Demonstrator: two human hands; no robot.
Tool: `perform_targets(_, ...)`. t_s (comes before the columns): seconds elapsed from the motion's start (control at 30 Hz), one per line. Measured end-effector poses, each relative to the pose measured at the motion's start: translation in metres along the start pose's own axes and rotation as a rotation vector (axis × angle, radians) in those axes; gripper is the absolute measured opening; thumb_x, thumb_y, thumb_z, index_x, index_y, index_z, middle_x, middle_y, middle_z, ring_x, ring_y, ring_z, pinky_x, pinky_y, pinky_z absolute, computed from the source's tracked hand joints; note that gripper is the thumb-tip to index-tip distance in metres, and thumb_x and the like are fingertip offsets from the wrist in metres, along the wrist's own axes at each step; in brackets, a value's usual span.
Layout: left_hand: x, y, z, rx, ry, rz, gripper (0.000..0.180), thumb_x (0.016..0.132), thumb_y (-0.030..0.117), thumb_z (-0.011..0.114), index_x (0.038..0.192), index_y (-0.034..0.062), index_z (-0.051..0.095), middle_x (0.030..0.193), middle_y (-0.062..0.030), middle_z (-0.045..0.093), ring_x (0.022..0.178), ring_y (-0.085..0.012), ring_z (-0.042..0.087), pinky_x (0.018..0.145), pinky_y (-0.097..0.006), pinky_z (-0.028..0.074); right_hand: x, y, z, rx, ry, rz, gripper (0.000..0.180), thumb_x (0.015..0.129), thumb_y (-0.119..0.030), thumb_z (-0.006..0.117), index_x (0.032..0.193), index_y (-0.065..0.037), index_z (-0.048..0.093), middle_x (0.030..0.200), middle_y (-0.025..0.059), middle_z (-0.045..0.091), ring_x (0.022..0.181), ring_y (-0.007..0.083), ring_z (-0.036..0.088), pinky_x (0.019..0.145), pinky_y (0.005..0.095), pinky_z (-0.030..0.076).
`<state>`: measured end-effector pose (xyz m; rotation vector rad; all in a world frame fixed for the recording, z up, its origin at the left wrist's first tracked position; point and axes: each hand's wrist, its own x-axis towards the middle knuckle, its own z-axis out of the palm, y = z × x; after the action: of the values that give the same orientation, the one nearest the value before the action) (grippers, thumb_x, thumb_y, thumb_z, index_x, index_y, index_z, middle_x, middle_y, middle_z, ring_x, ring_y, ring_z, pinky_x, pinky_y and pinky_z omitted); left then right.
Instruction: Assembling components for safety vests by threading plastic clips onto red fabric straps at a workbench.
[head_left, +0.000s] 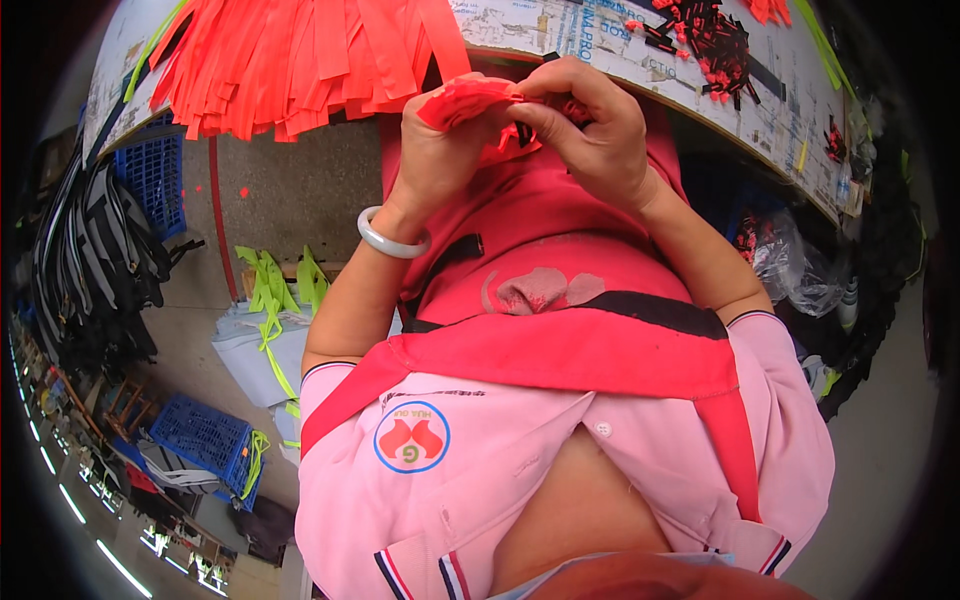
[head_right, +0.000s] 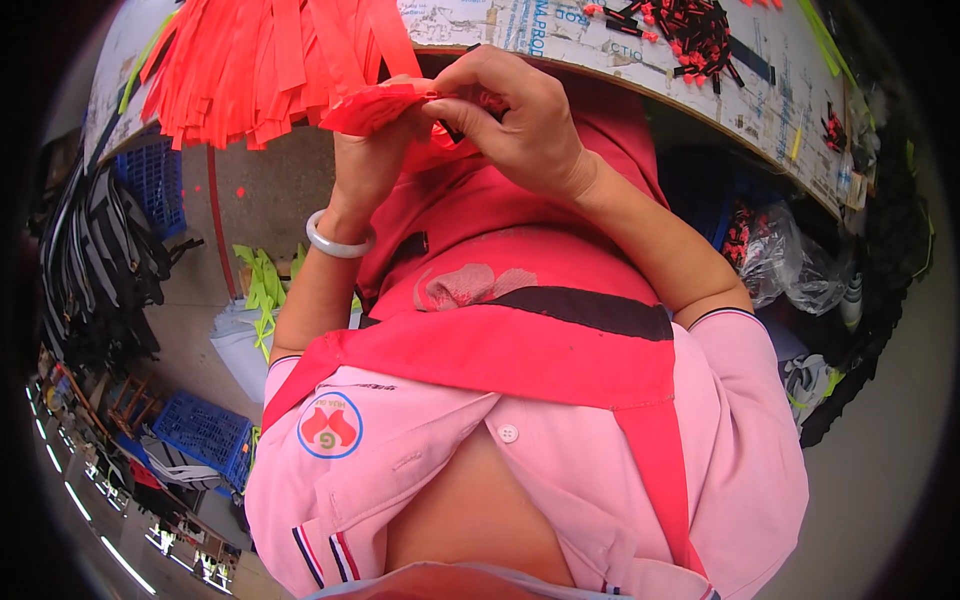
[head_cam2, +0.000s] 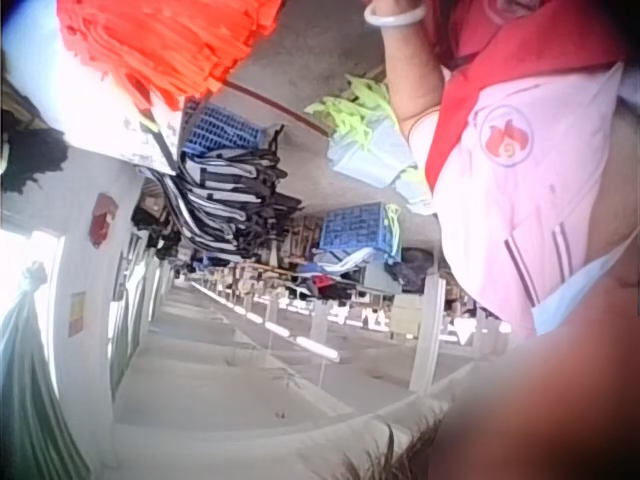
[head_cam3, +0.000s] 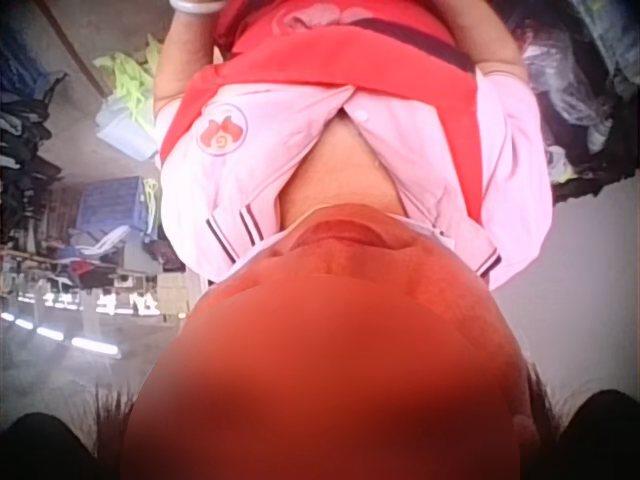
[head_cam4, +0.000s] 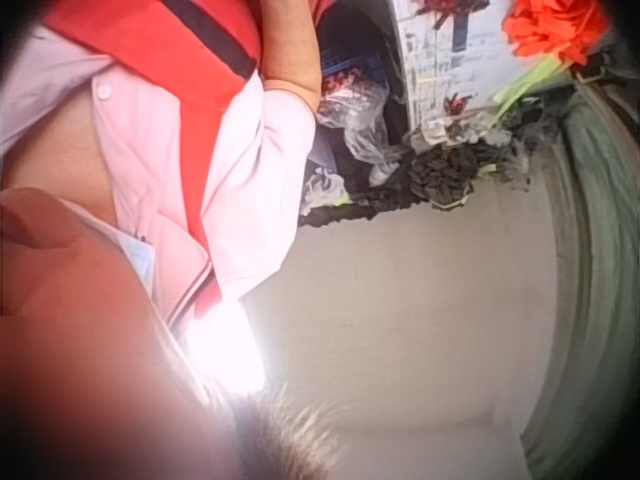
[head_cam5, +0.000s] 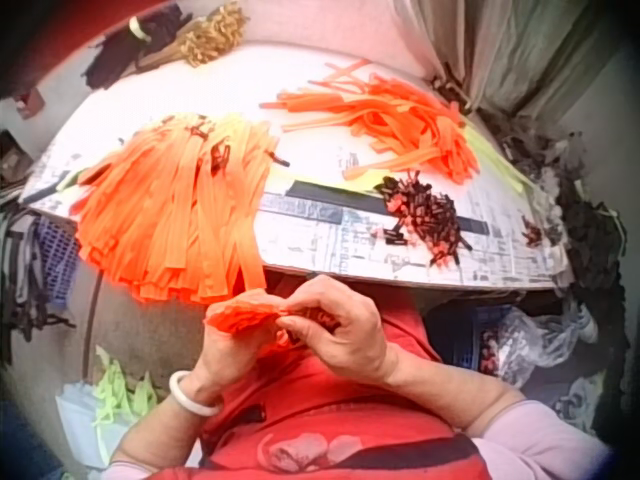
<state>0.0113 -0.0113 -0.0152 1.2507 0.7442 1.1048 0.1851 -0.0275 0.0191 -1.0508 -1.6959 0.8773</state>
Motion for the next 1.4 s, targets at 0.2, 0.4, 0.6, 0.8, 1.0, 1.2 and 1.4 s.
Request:
perform_targets(0.2,0.002,-0.001,-0.003,0.044,-0.045,-0.064,0.013,0.083,-0.003,0.064,0.096,-0.0006,0.066,0.083,-0.0035,0.065,0.069,-0.0082,0.06,0.06,-0.022,0.048,-0.006,0.0,0.002,0.135,0.037,0.137,0.013,0.082,-0.002,0.069,0.094,0.001,0.063,0.083,0.0057,0.061,0.071,0.0088,0.059,0.062,0.0219,0.047)
perform_targets(0.4,0.0,-0.005,-0.004,-0.046,-0.075,-0.033,0.008,0.083,-0.001,0.066,0.091,-0.0005,0.065,0.081,-0.0027,0.064,0.068,-0.0075,0.057,0.06,-0.022,0.046,-0.005,-0.003,0.003,0.091,-0.025,0.124,0.013,0.083,-0.004,0.069,0.094,0.001,0.063,0.082,0.0048,0.06,0.071,0.0076,0.058,0.061,0.0211,0.046)
perform_targets(0.6,0.0,-0.001,-0.002,-0.041,-0.047,-0.059,0.009,0.082,-0.002,0.066,0.091,-0.0005,0.066,0.081,-0.0026,0.063,0.069,-0.0077,0.057,0.061,-0.022,0.046,-0.006,0.0,0.003,0.039,-0.031,0.139,0.014,0.084,-0.007,0.069,0.094,0.001,0.063,0.081,0.0049,0.06,0.07,0.0071,0.057,0.061,0.021,0.046)
perform_targets(0.8,-0.003,-0.002,-0.005,0.027,-0.035,-0.097,0.011,0.083,-0.003,0.064,0.093,-0.0004,0.066,0.079,-0.0028,0.064,0.066,-0.0078,0.057,0.059,-0.022,0.047,-0.005,-0.006,0.002,0.05,-0.049,0.211,0.014,0.084,-0.007,0.069,0.094,0.001,0.063,0.08,0.0045,0.06,0.071,0.0074,0.057,0.061,0.0213,0.046)
perform_targets(1.0,-0.003,0.0,-0.006,0.047,-0.091,-0.017,0.015,0.083,-0.003,0.063,0.096,0.0007,0.066,0.077,-0.003,0.064,0.066,-0.0074,0.057,0.059,-0.022,0.047,-0.005,-0.008,0.0,0.025,-0.076,0.166,0.014,0.084,-0.008,0.069,0.093,0.0,0.063,0.081,0.0038,0.061,0.071,0.0066,0.057,0.062,0.0212,0.046)
perform_targets(1.2,0.002,0.005,-0.009,0.069,-0.151,-0.163,0.013,0.086,-0.001,0.061,0.098,-0.0004,0.065,0.084,-0.0024,0.063,0.071,-0.0074,0.057,0.062,-0.022,0.047,-0.013,-0.001,-0.002,0.124,-0.057,0.359,0.016,0.084,-0.012,0.07,0.094,-0.001,0.063,0.08,0.0021,0.061,0.071,0.0057,0.055,0.063,0.021,0.045)
perform_targets(1.4,0.008,0.009,-0.014,0.142,-0.124,-0.006,0.004,0.085,0.001,0.064,0.089,0.0002,0.064,0.077,0.0015,0.061,0.069,-0.0058,0.054,0.06,-0.022,0.045,-0.003,0.005,-0.005,0.089,-0.173,0.311,0.018,0.084,-0.014,0.07,0.095,-0.001,0.062,0.079,0.002,0.061,0.069,0.0055,0.053,0.063,0.0217,0.044)
